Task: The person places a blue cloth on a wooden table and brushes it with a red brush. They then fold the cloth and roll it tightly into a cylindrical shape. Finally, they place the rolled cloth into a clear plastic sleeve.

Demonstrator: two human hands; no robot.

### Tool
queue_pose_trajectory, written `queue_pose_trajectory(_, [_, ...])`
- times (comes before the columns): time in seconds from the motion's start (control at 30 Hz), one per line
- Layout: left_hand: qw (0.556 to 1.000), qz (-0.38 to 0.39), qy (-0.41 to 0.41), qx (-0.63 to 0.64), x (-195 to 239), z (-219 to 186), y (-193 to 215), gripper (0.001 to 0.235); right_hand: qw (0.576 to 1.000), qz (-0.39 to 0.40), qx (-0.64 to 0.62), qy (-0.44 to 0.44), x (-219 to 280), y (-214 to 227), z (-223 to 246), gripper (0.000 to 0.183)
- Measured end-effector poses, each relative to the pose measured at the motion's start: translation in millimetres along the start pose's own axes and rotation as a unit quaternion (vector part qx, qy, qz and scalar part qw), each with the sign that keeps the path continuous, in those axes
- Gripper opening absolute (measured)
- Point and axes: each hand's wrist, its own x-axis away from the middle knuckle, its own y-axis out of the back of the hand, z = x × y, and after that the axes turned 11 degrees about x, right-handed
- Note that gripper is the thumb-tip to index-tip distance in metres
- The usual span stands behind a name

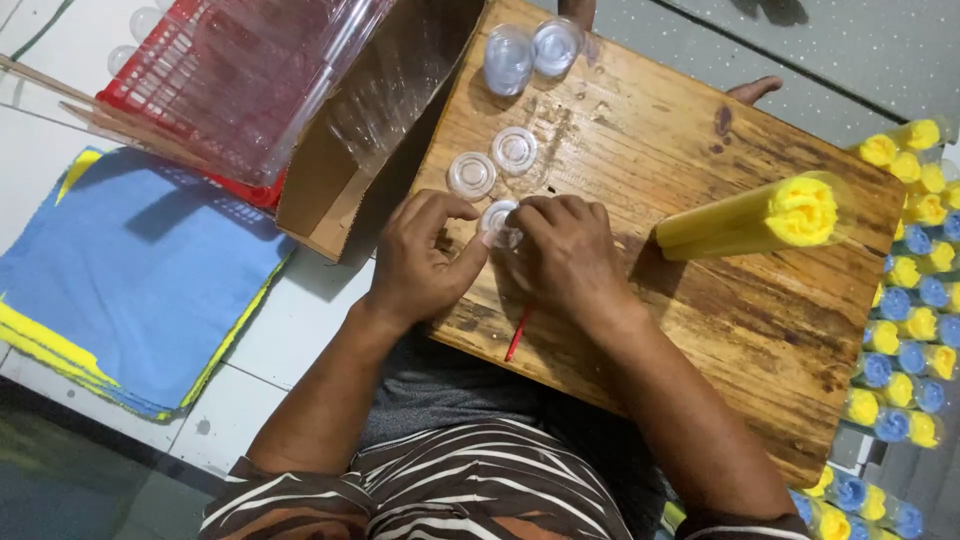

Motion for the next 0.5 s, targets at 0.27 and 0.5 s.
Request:
queue_pose_trajectory(0.27, [0.995,0.08,0.004,-0.053,-2,-19,-9,0.039,0.997,-0.033,-0.072,-0.012,10,-6,-10,0.049])
queue_pose_trajectory(0.5, [0.981,0.041,0.128,0.137,-25,-51,-36,0.061,0.963,-0.192,-0.178,-0.057,-11,78,4,0.056])
